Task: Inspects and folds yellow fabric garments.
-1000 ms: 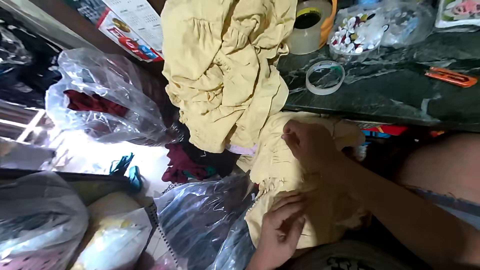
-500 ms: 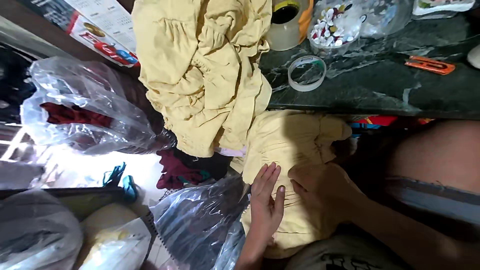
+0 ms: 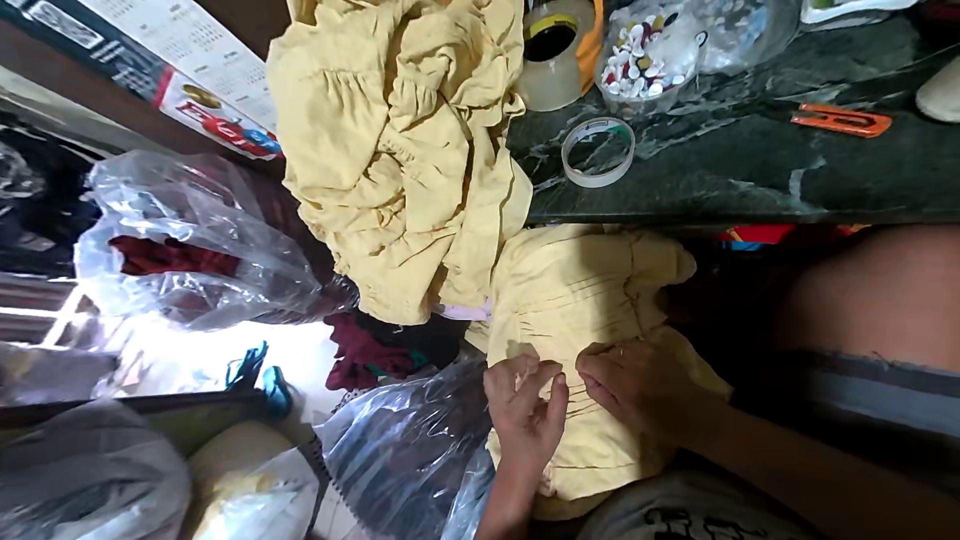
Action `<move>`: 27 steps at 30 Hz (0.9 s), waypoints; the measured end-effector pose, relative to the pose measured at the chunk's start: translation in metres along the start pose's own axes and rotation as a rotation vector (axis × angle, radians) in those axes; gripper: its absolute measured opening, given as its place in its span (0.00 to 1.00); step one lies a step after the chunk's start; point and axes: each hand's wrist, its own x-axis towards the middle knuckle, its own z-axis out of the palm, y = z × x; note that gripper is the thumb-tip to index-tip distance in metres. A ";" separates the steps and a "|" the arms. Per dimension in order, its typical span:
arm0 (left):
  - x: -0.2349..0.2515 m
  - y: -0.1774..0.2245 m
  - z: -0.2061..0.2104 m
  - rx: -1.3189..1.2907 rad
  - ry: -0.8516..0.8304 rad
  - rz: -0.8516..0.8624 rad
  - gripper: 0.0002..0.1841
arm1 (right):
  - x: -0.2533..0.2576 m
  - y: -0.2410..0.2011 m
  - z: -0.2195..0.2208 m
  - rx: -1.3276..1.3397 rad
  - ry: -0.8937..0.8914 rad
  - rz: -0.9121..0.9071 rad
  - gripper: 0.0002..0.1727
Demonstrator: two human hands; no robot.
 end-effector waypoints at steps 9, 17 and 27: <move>-0.011 0.015 -0.012 0.358 -0.126 0.014 0.21 | 0.003 -0.004 0.002 0.010 0.028 0.022 0.11; -0.015 0.002 -0.010 -0.057 0.066 -0.022 0.12 | -0.005 0.000 -0.002 -0.042 0.003 0.025 0.12; -0.015 0.004 -0.010 0.033 -0.064 -0.025 0.14 | -0.004 0.015 -0.021 0.392 -0.007 0.397 0.13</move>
